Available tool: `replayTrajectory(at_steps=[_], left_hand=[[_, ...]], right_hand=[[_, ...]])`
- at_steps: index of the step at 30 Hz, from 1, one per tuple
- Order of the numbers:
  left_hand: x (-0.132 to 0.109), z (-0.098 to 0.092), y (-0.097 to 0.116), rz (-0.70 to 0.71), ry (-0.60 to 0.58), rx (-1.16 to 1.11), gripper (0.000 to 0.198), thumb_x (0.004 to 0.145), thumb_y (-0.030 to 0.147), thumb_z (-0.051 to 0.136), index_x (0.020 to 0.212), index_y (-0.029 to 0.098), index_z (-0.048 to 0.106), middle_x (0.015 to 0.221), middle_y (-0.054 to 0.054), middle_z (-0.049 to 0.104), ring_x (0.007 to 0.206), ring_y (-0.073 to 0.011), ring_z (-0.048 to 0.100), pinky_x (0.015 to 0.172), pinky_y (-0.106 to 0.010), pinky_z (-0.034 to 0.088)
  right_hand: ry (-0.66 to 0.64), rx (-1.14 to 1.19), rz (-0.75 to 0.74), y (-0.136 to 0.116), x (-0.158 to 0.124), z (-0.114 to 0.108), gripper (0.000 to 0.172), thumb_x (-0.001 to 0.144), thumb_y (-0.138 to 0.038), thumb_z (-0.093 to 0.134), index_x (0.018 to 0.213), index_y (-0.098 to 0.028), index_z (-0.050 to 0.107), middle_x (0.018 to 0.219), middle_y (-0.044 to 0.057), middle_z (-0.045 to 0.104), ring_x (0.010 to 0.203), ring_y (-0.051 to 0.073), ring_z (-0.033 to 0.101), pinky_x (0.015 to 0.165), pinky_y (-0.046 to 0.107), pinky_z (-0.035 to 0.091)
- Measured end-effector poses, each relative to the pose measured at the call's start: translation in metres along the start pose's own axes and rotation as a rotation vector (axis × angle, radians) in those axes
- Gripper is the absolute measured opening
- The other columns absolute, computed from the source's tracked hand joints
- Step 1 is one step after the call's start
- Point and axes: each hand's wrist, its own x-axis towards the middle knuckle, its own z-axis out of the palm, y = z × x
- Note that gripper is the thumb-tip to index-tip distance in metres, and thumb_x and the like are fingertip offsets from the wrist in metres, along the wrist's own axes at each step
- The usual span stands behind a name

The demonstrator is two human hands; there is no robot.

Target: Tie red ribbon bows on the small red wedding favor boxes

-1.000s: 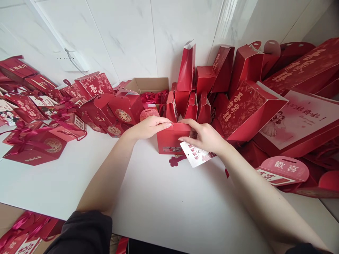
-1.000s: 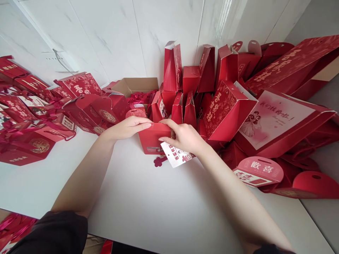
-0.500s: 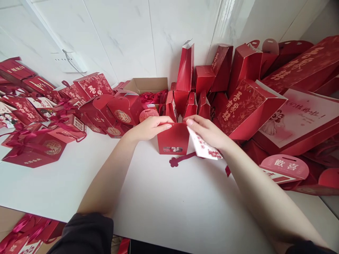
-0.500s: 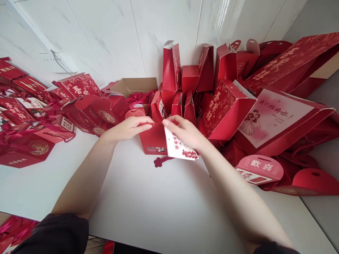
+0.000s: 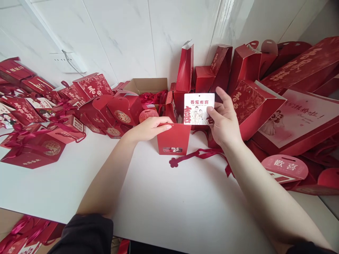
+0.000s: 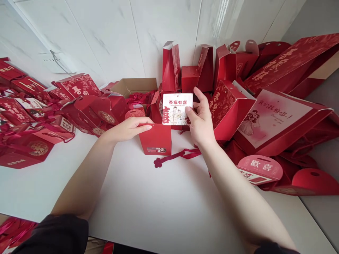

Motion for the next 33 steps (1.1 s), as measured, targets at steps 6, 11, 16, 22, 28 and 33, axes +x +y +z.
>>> replayTrajectory(at_steps=[6, 11, 16, 22, 28, 33], left_hand=[[0.000, 0.000, 0.000, 0.004, -0.003, 0.007, 0.034, 0.096, 0.044, 0.040, 0.102, 0.021, 0.064, 0.103, -0.002, 0.066, 0.095, -0.0185, 0.059, 0.081, -0.029, 0.043], [0.002, 0.001, -0.003, -0.015, -0.004, 0.001, 0.035, 0.094, 0.045, 0.043, 0.107, 0.021, 0.064, 0.110, -0.003, 0.067, 0.100, -0.0217, 0.060, 0.084, -0.033, 0.047], [0.001, 0.001, -0.007, -0.045, 0.013, -0.051, 0.037, 0.085, 0.036, 0.059, 0.120, 0.022, 0.059, 0.126, -0.006, 0.063, 0.115, -0.0263, 0.058, 0.094, -0.038, 0.048], [-0.004, -0.002, -0.007, -0.078, -0.028, -0.279, 0.059, 0.077, 0.029, 0.070, 0.131, 0.024, 0.047, 0.137, -0.011, 0.055, 0.119, -0.0246, 0.058, 0.096, -0.040, 0.050], [-0.015, -0.020, 0.001, -0.249, -0.054, -0.013, 0.041, 0.076, 0.042, 0.067, 0.111, 0.022, 0.063, 0.111, -0.007, 0.071, 0.099, -0.0243, 0.067, 0.084, -0.035, 0.052], [-0.027, -0.030, 0.009, -0.296, 0.026, 0.096, 0.034, 0.079, 0.046, 0.061, 0.100, 0.021, 0.071, 0.089, -0.005, 0.075, 0.085, -0.0226, 0.068, 0.075, -0.033, 0.052]], right_hand=[[0.082, -0.058, -0.153, -0.010, 0.000, 0.005, 0.047, 0.098, -0.041, 0.046, 0.143, -0.037, 0.030, 0.122, 0.008, 0.052, 0.115, 0.028, 0.055, 0.093, 0.048, 0.051], [-0.018, 0.016, -0.090, -0.019, -0.003, 0.013, 0.042, 0.094, -0.040, 0.056, 0.132, -0.034, 0.041, 0.115, 0.006, 0.055, 0.107, 0.024, 0.058, 0.092, 0.042, 0.052], [-0.083, 0.093, -0.035, -0.021, -0.011, 0.027, 0.034, 0.091, -0.040, 0.062, 0.118, -0.030, 0.046, 0.107, 0.004, 0.056, 0.099, 0.021, 0.061, 0.085, 0.035, 0.054], [-0.101, 0.077, 0.010, -0.017, -0.025, 0.046, 0.026, 0.095, -0.038, 0.053, 0.116, -0.028, 0.040, 0.107, 0.006, 0.055, 0.100, 0.021, 0.060, 0.087, 0.036, 0.053], [-0.232, -0.067, 0.077, -0.012, -0.034, 0.046, 0.027, 0.097, -0.037, 0.048, 0.122, -0.027, 0.043, 0.115, 0.007, 0.058, 0.102, 0.024, 0.060, 0.085, 0.039, 0.053], [-0.318, -0.124, 0.070, -0.017, -0.036, 0.044, 0.029, 0.098, -0.032, 0.048, 0.127, -0.028, 0.049, 0.125, 0.006, 0.058, 0.105, 0.025, 0.060, 0.085, 0.039, 0.052]])
